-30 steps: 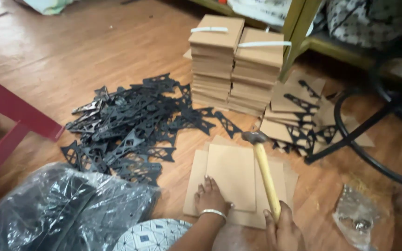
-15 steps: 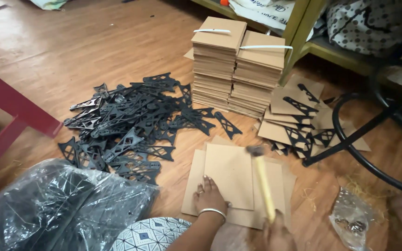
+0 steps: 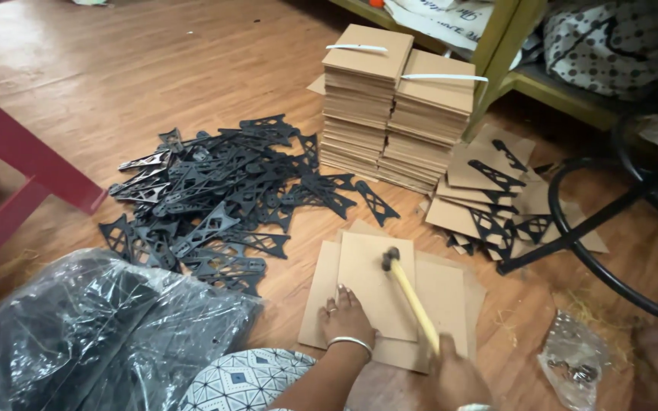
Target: The person sits on the floor assembling decorative hanging pieces. They place a black Eiffel-tower-shaped cutout on a cardboard backing, position small nails, and hammer the nails to attach the cutout, then set the finished piece aside and take the next cutout and backing.
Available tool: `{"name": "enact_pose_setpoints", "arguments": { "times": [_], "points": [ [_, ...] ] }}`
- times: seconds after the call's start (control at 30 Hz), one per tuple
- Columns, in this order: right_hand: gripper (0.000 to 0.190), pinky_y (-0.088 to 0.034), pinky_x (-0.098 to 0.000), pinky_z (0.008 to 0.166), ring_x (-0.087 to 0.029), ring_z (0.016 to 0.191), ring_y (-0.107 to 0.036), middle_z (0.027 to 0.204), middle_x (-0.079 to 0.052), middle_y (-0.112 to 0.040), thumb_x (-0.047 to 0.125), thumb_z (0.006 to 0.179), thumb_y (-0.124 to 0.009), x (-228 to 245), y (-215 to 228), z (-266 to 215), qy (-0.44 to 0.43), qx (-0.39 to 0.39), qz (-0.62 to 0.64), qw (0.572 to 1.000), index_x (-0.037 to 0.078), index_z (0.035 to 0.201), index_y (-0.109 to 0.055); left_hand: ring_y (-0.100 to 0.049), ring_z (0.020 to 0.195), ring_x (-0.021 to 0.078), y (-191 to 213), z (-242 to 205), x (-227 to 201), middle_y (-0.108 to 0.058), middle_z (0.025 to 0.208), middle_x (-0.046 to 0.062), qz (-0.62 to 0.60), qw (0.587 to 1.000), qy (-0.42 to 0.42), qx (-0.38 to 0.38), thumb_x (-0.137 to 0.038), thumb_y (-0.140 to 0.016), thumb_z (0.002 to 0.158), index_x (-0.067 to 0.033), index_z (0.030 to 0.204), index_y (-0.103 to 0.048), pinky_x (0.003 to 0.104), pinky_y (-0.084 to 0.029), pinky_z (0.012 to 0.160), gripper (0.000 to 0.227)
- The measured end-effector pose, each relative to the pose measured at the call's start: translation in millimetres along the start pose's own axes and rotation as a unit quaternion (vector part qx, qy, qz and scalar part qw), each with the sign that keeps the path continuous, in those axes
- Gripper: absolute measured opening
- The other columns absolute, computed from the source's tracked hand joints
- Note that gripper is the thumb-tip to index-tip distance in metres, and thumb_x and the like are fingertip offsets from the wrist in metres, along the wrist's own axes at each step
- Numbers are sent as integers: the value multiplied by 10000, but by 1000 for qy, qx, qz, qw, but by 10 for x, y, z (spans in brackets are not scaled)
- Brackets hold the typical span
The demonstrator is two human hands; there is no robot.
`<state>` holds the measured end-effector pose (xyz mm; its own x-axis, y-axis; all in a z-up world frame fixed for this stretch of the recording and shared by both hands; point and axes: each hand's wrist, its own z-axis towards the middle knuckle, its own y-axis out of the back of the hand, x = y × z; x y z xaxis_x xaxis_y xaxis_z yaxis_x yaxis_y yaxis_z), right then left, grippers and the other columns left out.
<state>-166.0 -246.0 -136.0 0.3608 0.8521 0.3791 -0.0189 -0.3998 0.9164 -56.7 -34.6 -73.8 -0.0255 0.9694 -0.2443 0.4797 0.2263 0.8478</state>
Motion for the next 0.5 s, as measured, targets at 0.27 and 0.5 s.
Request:
{"name": "enact_pose_setpoints", "arguments": {
  "times": [0.27,0.5],
  "points": [
    [449,-578,-538,821,-444,954,-718,967,-254,-723,320,899,-575,62,-112,27,-12,32,26,999,185,1306,-438,-245,1530,365,-350,252,37,-105,1724,117,18,1000,-1,-14,-491,-767,875,-57,1613,-186,524,-181,1243,1034],
    [519,-592,-485,892,-412,1027,-712,1062,-253,-743,392,878,-681,78,-104,172,-154,41,174,972,142,1320,-579,-300,1509,333,162,-46,76,-52,1706,169,-115,992,44,-39,-405,-869,784,-108,1593,-210,415,-345,1191,1085]
  ]
}}
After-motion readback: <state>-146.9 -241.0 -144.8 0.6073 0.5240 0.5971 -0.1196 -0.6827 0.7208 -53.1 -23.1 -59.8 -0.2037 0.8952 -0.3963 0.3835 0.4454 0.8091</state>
